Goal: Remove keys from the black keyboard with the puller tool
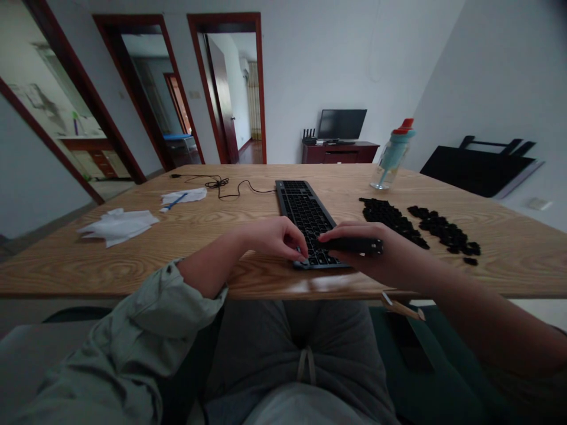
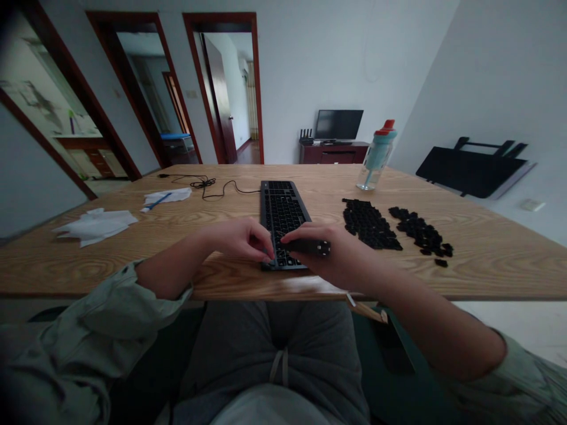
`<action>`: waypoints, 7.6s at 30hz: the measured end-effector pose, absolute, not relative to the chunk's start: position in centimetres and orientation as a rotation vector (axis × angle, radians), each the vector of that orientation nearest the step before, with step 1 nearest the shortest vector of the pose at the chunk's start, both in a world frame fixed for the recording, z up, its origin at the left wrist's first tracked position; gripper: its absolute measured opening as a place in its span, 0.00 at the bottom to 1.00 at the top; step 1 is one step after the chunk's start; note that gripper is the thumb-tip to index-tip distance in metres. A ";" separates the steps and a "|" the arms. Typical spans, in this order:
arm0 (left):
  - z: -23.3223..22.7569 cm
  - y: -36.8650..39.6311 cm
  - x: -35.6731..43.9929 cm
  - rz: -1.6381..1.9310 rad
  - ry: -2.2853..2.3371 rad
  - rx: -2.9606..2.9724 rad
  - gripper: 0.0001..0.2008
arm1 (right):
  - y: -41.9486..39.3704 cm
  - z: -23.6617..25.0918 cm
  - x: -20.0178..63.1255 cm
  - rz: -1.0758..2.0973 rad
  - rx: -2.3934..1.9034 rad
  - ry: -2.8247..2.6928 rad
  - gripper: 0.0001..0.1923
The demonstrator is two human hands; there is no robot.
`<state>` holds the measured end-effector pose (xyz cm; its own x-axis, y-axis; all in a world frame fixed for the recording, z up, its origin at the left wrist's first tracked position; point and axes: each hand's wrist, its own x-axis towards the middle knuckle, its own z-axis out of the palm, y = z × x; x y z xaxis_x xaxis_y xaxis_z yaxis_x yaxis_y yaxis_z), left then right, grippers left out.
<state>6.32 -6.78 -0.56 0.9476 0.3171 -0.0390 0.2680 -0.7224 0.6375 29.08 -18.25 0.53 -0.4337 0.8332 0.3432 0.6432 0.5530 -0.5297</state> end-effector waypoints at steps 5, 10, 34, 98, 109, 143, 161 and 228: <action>-0.7 -7.1 6.4 0.065 0.395 2.446 0.14 | -20.9 -1.2 29.7 0.404 -1.114 -2.227 0.15; -0.2 -7.1 6.2 0.136 0.482 2.433 0.14 | -22.2 -2.9 29.3 0.369 -1.103 -2.173 0.18; -0.2 -7.0 6.0 -0.005 0.493 2.470 0.12 | -23.6 -2.4 26.8 0.318 -1.136 -2.302 0.27; -0.6 -7.8 6.4 0.057 0.641 2.570 0.23 | -11.2 -3.2 28.8 1.098 -0.943 -2.053 0.16; -0.9 -7.3 6.1 0.272 0.665 2.421 0.22 | -11.7 -3.1 28.5 1.045 -1.002 -1.905 0.18; -1.5 -7.7 7.6 0.636 0.792 2.527 0.15 | -11.6 -3.1 27.8 1.038 -0.897 -1.441 0.21; -1.3 -7.1 6.9 0.599 0.707 2.455 0.12 | -12.2 -2.9 28.7 0.576 -1.054 -1.714 0.17; -0.5 -7.4 5.7 0.176 0.456 2.494 0.10 | -19.8 -3.7 24.7 -0.177 -1.308 -1.491 0.21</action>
